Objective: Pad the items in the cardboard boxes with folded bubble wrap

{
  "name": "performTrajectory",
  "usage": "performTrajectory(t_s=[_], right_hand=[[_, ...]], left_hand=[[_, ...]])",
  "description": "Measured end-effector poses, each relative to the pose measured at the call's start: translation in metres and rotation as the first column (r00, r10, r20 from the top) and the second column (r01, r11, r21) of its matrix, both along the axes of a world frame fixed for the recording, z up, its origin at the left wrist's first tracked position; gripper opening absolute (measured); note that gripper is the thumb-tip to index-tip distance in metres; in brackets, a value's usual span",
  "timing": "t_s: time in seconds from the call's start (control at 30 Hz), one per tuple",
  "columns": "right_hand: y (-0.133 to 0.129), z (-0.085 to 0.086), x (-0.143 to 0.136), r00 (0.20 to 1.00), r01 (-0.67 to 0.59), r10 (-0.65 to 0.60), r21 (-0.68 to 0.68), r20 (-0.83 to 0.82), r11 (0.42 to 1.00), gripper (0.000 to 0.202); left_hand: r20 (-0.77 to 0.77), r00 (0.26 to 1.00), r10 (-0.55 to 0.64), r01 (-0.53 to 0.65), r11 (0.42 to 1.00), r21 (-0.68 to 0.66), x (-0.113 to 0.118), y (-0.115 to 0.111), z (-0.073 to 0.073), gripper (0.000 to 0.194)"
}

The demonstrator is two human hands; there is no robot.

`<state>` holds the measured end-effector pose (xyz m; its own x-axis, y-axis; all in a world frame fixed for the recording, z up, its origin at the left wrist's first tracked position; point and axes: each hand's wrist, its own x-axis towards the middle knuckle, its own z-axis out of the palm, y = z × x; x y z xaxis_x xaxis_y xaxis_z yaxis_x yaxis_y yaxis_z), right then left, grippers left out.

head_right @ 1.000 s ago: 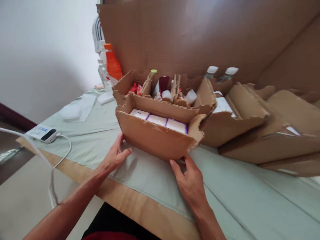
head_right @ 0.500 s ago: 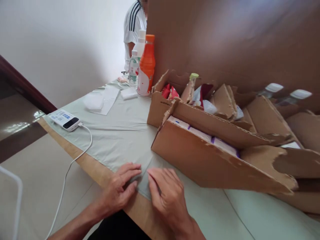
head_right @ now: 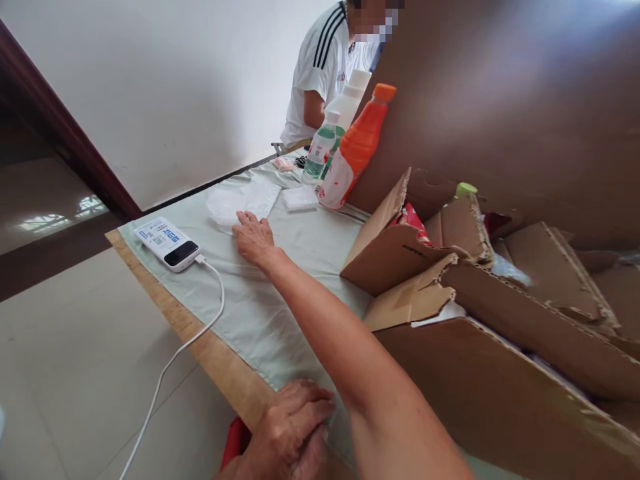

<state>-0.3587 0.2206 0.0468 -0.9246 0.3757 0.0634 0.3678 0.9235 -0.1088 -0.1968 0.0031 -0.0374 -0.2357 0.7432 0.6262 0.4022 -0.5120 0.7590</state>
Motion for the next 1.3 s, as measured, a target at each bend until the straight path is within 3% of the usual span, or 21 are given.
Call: performTrajectory(t_s=[0.13, 0.2, 0.27, 0.33, 0.4, 0.43, 0.47, 0.5, 0.57, 0.6, 0.63, 0.67, 0.77, 0.87, 0.93, 1.0, 1.03, 1.07, 1.13, 1.23, 1.3], right_hand=[[-0.008, 0.005, 0.003, 0.996, 0.026, -0.032, -0.08, -0.079, 0.996, 0.039], [-0.024, 0.016, 0.031, 0.985, 0.056, -0.072, -0.1, -0.16, 0.993, 0.045], [-0.044, 0.029, 0.077, 0.936, 0.083, -0.151, -0.22, -0.316, 0.972, 0.043], [-0.066, 0.04, 0.138, 0.776, 0.028, -0.346, -0.519, -0.528, 0.855, 0.033], [-0.089, 0.046, 0.206, 0.574, -0.047, -0.606, -0.761, -0.551, 0.647, 0.026], [-0.103, 0.046, 0.238, 0.485, -0.085, -0.709, -0.834, -0.512, 0.545, 0.024], [-0.117, 0.045, 0.269, 0.402, -0.12, -0.79, -0.882, -0.463, 0.456, 0.024], [-0.132, 0.041, 0.297, 0.33, -0.154, -0.849, -0.911, -0.413, 0.383, 0.025], [-0.164, 0.027, 0.341, 0.21, -0.206, -0.922, -0.936, -0.327, 0.285, 0.027], [-0.18, 0.018, 0.358, 0.16, -0.222, -0.944, -0.943, -0.288, 0.25, 0.028], [-0.195, 0.008, 0.371, 0.119, -0.232, -0.96, -0.947, -0.253, 0.22, 0.028], [-0.21, -0.003, 0.383, 0.086, -0.239, -0.972, -0.951, -0.22, 0.195, 0.029], [-0.251, -0.027, 0.409, 0.013, -0.157, -0.983, -0.971, -0.182, 0.177, 0.036], [-0.285, -0.036, 0.428, -0.042, 0.178, -0.939, -0.927, -0.341, 0.329, 0.041], [-0.301, -0.034, 0.435, 0.026, 0.36, -0.882, -0.818, -0.471, 0.447, 0.048], [-0.308, -0.032, 0.436, 0.146, 0.401, -0.849, -0.754, -0.508, 0.52, 0.068], [-0.307, -0.032, 0.435, 0.189, 0.393, -0.847, -0.752, -0.497, 0.529, 0.08], [-0.305, -0.033, 0.434, 0.206, 0.384, -0.854, -0.763, -0.478, 0.52, 0.091], [-0.296, -0.039, 0.432, 0.142, 0.362, -0.886, -0.81, -0.442, 0.462, 0.097], [-0.284, -0.048, 0.439, -0.091, 0.294, -0.909, -0.883, -0.407, 0.366, 0.066], [-0.28, -0.049, 0.452, -0.19, 0.274, -0.894, -0.896, -0.406, 0.349, 0.043]], left_hand=[[-0.002, 1.0, -0.016, 0.016, 1.0, -0.01, 0.0, -0.001, 0.004, 0.032], [0.001, 1.0, -0.031, 0.031, 0.999, -0.031, 0.0, -0.005, 0.007, 0.034], [0.042, 0.999, -0.022, 0.026, 0.997, -0.077, 0.0, -0.01, 0.008, 0.039], [0.128, 0.992, -0.004, 0.025, 0.987, -0.161, -0.003, -0.014, 0.008, 0.049], [0.341, 0.939, 0.028, 0.07, 0.959, -0.273, -0.01, -0.015, 0.011, 0.057], [0.491, 0.87, 0.044, 0.134, 0.938, -0.321, -0.014, -0.014, 0.014, 0.059], [0.659, 0.75, 0.054, 0.236, 0.909, -0.343, -0.019, -0.012, 0.018, 0.06], [0.81, 0.583, 0.058, 0.345, 0.885, -0.312, -0.024, -0.009, 0.025, 0.059], [0.966, 0.259, 0.022, 0.595, 0.784, -0.177, -0.026, -0.004, 0.04, 0.055], [0.986, 0.163, 0.018, 0.678, 0.724, -0.125, -0.022, -0.003, 0.047, 0.058], [0.991, 0.131, 0.027, 0.726, 0.678, -0.115, -0.016, -0.004, 0.053, 0.061], [0.988, 0.15, 0.043, 0.746, 0.651, -0.142, -0.006, -0.007, 0.058, 0.061], [0.936, 0.337, 0.104, 0.683, 0.657, -0.319, 0.028, -0.024, 0.06, 0.046], [0.891, 0.433, 0.133, 0.606, 0.689, -0.398, 0.052, -0.044, 0.057, 0.036], [0.869, 0.477, 0.133, 0.565, 0.711, -0.419, 0.061, -0.053, 0.06, 0.035], [0.851, 0.517, 0.093, 0.569, 0.705, -0.423, 0.068, -0.061, 0.066, 0.036], [0.844, 0.534, 0.059, 0.587, 0.692, -0.42, 0.072, -0.064, 0.07, 0.036], [0.837, 0.547, 0.021, 0.61, 0.675, -0.416, 0.075, -0.067, 0.074, 0.037], [0.821, 0.569, -0.034, 0.639, 0.647, -0.416, 0.081, -0.073, 0.08, 0.036], [0.724, 0.688, -0.05, 0.568, 0.658, -0.494, 0.078, -0.079, 0.083, 0.037], [0.591, 0.805, -0.06, 0.466, 0.68, -0.566, 0.07, -0.079, 0.082, 0.038]])
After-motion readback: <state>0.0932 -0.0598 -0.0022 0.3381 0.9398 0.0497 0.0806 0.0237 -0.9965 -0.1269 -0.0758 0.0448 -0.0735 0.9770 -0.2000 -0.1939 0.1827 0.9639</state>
